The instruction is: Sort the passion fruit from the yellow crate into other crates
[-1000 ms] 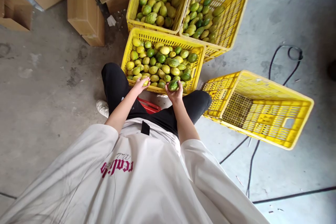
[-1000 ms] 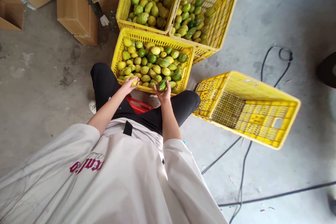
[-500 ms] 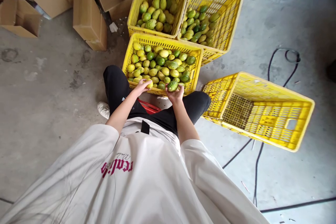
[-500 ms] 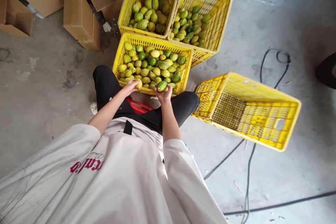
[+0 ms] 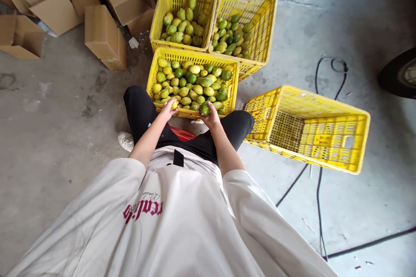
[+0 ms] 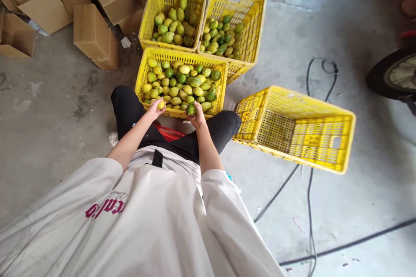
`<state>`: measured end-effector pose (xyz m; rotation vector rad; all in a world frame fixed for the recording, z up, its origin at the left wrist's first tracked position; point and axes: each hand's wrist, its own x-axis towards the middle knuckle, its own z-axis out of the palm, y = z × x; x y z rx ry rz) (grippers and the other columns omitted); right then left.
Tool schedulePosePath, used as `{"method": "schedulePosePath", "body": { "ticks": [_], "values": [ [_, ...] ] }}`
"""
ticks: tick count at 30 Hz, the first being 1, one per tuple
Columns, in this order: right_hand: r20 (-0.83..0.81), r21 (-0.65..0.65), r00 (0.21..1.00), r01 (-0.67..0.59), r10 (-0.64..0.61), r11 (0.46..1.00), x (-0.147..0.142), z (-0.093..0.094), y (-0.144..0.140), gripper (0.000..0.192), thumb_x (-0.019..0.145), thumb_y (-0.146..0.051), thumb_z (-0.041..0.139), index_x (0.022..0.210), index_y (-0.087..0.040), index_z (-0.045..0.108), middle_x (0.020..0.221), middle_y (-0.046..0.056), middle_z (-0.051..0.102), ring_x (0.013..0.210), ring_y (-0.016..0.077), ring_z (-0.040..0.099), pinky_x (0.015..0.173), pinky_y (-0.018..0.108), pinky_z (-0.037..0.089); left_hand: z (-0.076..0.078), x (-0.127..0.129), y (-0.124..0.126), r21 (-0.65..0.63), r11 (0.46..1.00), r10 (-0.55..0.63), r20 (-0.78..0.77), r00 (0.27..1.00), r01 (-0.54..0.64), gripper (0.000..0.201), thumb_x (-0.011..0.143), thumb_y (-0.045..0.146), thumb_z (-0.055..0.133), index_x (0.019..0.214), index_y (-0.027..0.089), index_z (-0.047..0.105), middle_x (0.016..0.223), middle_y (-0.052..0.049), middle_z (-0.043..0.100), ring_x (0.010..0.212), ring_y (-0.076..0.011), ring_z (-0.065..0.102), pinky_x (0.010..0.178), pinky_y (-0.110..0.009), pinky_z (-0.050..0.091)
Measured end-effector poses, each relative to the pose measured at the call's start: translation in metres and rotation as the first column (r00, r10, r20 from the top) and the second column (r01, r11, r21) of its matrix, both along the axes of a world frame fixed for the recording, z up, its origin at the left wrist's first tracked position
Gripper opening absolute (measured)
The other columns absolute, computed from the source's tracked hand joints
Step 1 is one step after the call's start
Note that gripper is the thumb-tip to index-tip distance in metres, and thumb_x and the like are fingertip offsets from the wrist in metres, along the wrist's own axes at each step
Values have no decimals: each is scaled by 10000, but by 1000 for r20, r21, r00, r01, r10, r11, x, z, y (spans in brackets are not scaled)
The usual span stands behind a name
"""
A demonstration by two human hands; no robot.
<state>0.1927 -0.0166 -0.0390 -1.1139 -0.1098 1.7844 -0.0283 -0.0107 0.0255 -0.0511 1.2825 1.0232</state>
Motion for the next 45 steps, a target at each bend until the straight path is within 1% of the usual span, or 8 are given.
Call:
{"method": "schedulePosePath", "body": {
  "ticks": [5,9,15,21,29,35,40,45],
  "values": [
    [-134,-33,986,94,-98,995,-1,11,-2,214,993,-444,541,1044,-258,632,902,53,768,1016,285,782,885,507,696,5,2,1,17,1000,12,83,997,-13,105,1008,210,544,1048,179,636,828,-54,726,727,-176,722,642,-240,547],
    [-200,-44,975,93,-100,995,0,17,-2,199,921,-297,548,1081,-247,654,912,55,770,1053,295,782,949,555,677,5,3,0,32,999,6,107,994,-9,71,1015,185,576,1041,167,640,866,-64,739,761,-174,749,724,-265,604],
    [-106,-82,989,94,-102,992,-4,18,-3,66,975,-304,652,1017,-253,647,876,-7,763,824,189,760,897,392,708,2,2,-1,44,999,-1,73,997,-2,177,914,152,765,909,209,598,751,32,666,650,-105,700,623,-186,539],
    [-82,-118,997,-15,6,993,-5,15,-3,69,976,-271,653,1036,-237,650,896,26,771,835,205,773,807,360,726,0,2,1,2,1000,2,51,999,-2,154,959,119,665,840,182,589,706,9,666,516,-56,546,489,-155,391],
    [-126,-96,991,28,-40,995,-2,18,-2,156,987,-378,589,1048,-245,642,883,37,767,873,236,774,876,449,720,4,3,1,-1,999,40,117,992,-40,326,1083,230,359,907,179,629,777,-63,706,752,-163,727,709,-259,625],
    [-200,-14,976,90,-91,996,-4,23,-2,203,912,-285,596,1105,-250,646,964,59,782,1079,295,775,936,540,692,1,3,1,-8,999,53,88,995,-52,95,1015,176,643,922,193,634,743,12,661,640,-94,669,640,-184,588],
    [-108,-31,987,116,-119,993,-7,25,-1,79,989,-308,669,1052,-269,642,932,2,769,904,200,766,859,363,702,0,2,1,10,999,41,60,997,-41,118,944,127,752,900,185,660,760,29,666,628,-62,651,630,-153,558],
    [-49,-65,988,146,-149,987,-7,21,-3,200,928,-242,748,1059,-293,606,956,-42,753,834,164,759,828,332,691,0,5,-1,0,1000,-16,72,997,16,91,936,134,753,913,174,675,723,7,676,581,-70,607,565,-155,507]
  ]
}}
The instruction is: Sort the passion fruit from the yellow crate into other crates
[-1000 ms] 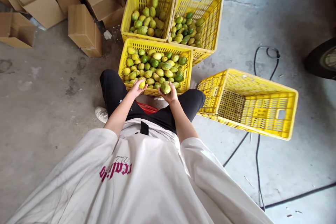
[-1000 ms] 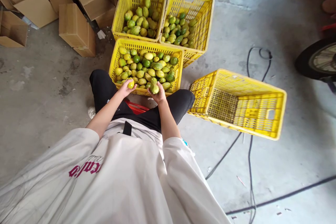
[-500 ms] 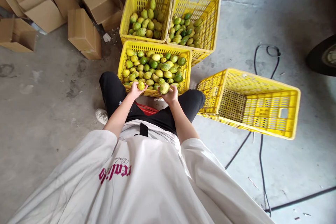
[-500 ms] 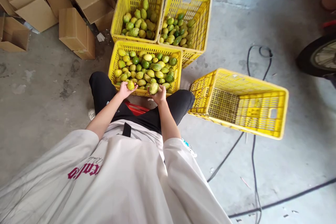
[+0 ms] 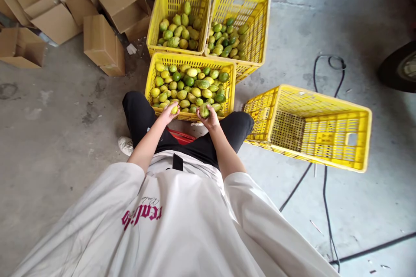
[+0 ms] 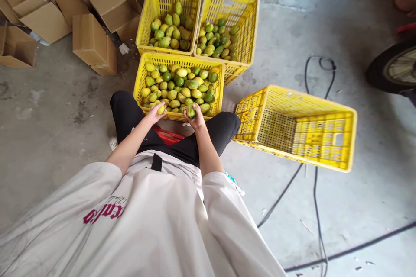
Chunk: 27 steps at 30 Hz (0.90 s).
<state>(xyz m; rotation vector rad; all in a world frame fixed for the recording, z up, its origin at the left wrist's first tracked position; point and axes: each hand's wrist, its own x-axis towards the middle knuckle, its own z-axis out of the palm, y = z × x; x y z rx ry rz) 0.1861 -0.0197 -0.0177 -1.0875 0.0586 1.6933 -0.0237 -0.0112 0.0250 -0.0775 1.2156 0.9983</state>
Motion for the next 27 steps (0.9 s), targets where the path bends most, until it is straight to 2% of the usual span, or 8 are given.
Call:
{"method": "schedulePosePath", "body": {
  "ticks": [3,7,9,11,15,19,24,27],
  "values": [
    [18,-19,1000,11,-10,1000,-1,-2,1,274,883,-212,766,1070,-301,587,926,-49,732,796,157,753,769,296,676,2,1,0,-7,1000,2,31,1000,-2,76,1007,218,645,945,177,665,707,-5,661,610,-107,639,615,-201,568],
    [10,-14,998,58,-57,998,1,1,3,232,878,-295,726,1049,-297,569,910,-43,728,834,177,763,789,323,684,5,-1,0,10,999,40,80,996,-40,206,1057,216,461,1031,168,660,837,-61,734,818,-178,766,742,-272,645],
    [-24,10,998,63,-63,998,4,5,3,211,876,-374,679,1039,-290,574,935,-7,745,919,228,777,835,409,697,4,-2,1,14,998,53,80,995,-54,153,1038,203,518,1070,166,663,900,-70,756,885,-187,789,757,-259,640],
    [-70,49,996,61,-57,997,6,8,2,242,852,-406,639,1056,-285,587,986,34,761,1033,285,777,884,504,691,2,-3,1,13,998,65,62,996,-66,89,990,216,660,1073,183,655,897,-46,749,845,-172,786,724,-232,620],
    [-123,86,991,55,-45,995,5,10,0,308,818,-343,608,1122,-293,596,1053,54,768,1156,314,763,932,579,669,-2,-3,2,22,996,89,21,996,-90,223,902,169,799,971,223,594,775,45,675,650,-87,707,652,-173,573],
    [-78,127,996,58,-48,990,2,5,1,289,835,-274,652,1115,-315,591,1013,4,765,1067,258,782,942,511,679,1,-2,2,37,996,77,4,997,-77,236,884,143,808,986,220,610,764,43,679,590,-55,658,544,-120,487],
    [20,96,999,46,-48,994,0,-1,3,240,882,-259,728,1072,-332,602,922,-76,729,856,156,755,919,366,679,2,-2,2,37,997,67,-9,998,-66,333,885,183,823,1163,262,659,807,39,715,541,-37,599,531,-113,463],
    [32,79,998,42,-45,996,0,-4,2,232,903,-232,711,1094,-337,631,933,-89,727,820,133,732,885,322,676,1,-2,5,-9,998,65,-3,998,-65,188,947,255,745,1120,233,676,744,25,673,530,-60,580,512,-132,463]
  ]
}}
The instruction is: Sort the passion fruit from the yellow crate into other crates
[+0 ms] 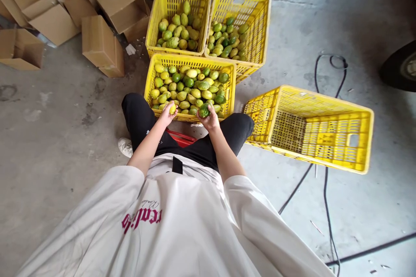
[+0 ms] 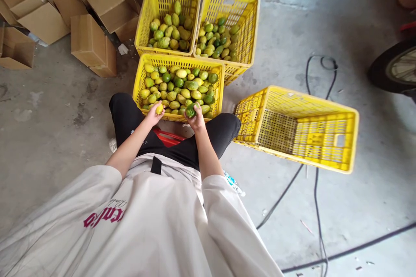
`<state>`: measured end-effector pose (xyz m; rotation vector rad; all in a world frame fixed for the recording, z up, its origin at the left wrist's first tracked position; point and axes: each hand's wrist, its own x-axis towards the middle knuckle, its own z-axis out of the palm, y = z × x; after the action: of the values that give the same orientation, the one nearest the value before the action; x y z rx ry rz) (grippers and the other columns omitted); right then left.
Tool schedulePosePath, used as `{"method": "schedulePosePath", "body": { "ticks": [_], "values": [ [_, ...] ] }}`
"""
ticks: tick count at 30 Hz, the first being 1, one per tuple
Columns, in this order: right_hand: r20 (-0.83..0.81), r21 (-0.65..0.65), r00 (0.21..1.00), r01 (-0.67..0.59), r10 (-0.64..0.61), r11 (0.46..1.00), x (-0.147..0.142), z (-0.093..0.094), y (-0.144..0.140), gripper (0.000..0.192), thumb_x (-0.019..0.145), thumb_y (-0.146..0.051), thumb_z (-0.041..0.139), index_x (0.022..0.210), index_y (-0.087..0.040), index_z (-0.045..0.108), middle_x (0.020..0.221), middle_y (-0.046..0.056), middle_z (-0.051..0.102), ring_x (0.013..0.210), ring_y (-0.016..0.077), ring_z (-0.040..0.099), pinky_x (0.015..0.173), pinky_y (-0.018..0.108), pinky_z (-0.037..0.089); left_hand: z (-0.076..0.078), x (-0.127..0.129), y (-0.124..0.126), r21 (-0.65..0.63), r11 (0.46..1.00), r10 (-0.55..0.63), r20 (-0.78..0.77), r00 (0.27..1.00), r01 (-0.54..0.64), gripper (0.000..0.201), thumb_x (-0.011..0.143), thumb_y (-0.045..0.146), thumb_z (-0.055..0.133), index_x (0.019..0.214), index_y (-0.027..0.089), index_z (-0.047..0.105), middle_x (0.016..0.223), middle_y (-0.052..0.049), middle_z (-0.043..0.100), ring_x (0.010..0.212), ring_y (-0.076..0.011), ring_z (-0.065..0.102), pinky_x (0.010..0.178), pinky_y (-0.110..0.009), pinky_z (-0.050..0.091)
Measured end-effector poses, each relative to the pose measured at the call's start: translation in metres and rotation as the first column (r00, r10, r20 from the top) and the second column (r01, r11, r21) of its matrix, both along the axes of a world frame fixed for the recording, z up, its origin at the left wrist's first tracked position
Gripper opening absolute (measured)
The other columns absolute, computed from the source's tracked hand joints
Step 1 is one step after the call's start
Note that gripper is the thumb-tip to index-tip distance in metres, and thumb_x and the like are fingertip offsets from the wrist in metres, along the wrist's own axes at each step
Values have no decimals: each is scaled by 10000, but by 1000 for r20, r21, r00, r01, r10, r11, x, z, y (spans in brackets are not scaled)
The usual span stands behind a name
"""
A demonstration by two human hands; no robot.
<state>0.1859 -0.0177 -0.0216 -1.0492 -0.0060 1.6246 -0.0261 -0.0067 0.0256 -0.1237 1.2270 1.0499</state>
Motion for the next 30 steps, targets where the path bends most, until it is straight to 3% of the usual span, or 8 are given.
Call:
{"method": "schedulePosePath", "body": {
  "ticks": [5,10,14,18,21,23,26,30],
  "values": [
    [-33,-83,999,37,-40,996,1,-7,3,193,928,-303,721,1108,-325,654,1023,-54,756,912,182,761,818,343,683,-2,0,2,-57,998,33,31,999,-31,162,1024,281,526,1041,195,661,766,-39,684,660,-131,658,628,-207,602],
    [-26,-172,995,88,-93,981,4,-13,5,228,979,-531,640,1031,-309,639,969,-12,748,902,203,762,738,325,681,-5,2,2,-105,994,27,31,999,-24,189,934,233,654,1122,221,646,822,-25,681,718,-160,685,671,-268,646],
    [0,-180,997,76,-77,981,-1,-5,12,299,988,-617,559,1022,-327,624,917,-18,716,831,196,744,681,318,676,-4,2,1,-97,995,23,20,1000,-21,212,885,183,718,1073,226,631,898,-23,690,748,-151,722,706,-259,641],
    [-7,-94,1000,-24,23,995,-18,19,61,400,973,-679,530,1098,-322,663,1003,36,732,926,243,758,748,412,702,-3,1,2,-93,995,17,12,1000,-16,230,870,161,742,1055,229,623,919,-27,693,753,-153,738,707,-259,634],
    [-7,68,996,-90,91,994,-34,40,117,435,964,-671,556,1161,-310,697,1125,71,735,1081,266,762,907,460,697,-3,-1,0,-88,996,16,9,1000,-15,184,902,141,691,1046,234,624,939,-27,698,770,-151,742,735,-269,646],
    [44,197,979,-205,201,959,-38,49,143,469,959,-661,576,1221,-295,708,1199,101,716,1155,310,751,967,537,681,-3,-3,-2,-80,997,15,12,1000,-14,157,922,124,650,1030,236,630,957,-29,701,807,-150,747,772,-271,654],
    [80,215,962,-271,260,938,-22,58,149,492,943,-662,616,1253,-294,717,1244,111,707,1181,335,748,973,576,679,-2,-5,-6,-73,997,9,25,1000,-7,145,952,118,599,1019,244,623,984,-28,696,866,-145,748,826,-269,662],
    [171,205,940,-328,296,922,35,73,121,509,942,-668,633,1283,-300,721,1270,113,705,1181,341,753,948,577,692,2,6,-3,-35,999,-31,80,996,34,154,975,114,571,1035,253,602,1015,-34,692,881,-142,729,851,-278,678]
  ]
}}
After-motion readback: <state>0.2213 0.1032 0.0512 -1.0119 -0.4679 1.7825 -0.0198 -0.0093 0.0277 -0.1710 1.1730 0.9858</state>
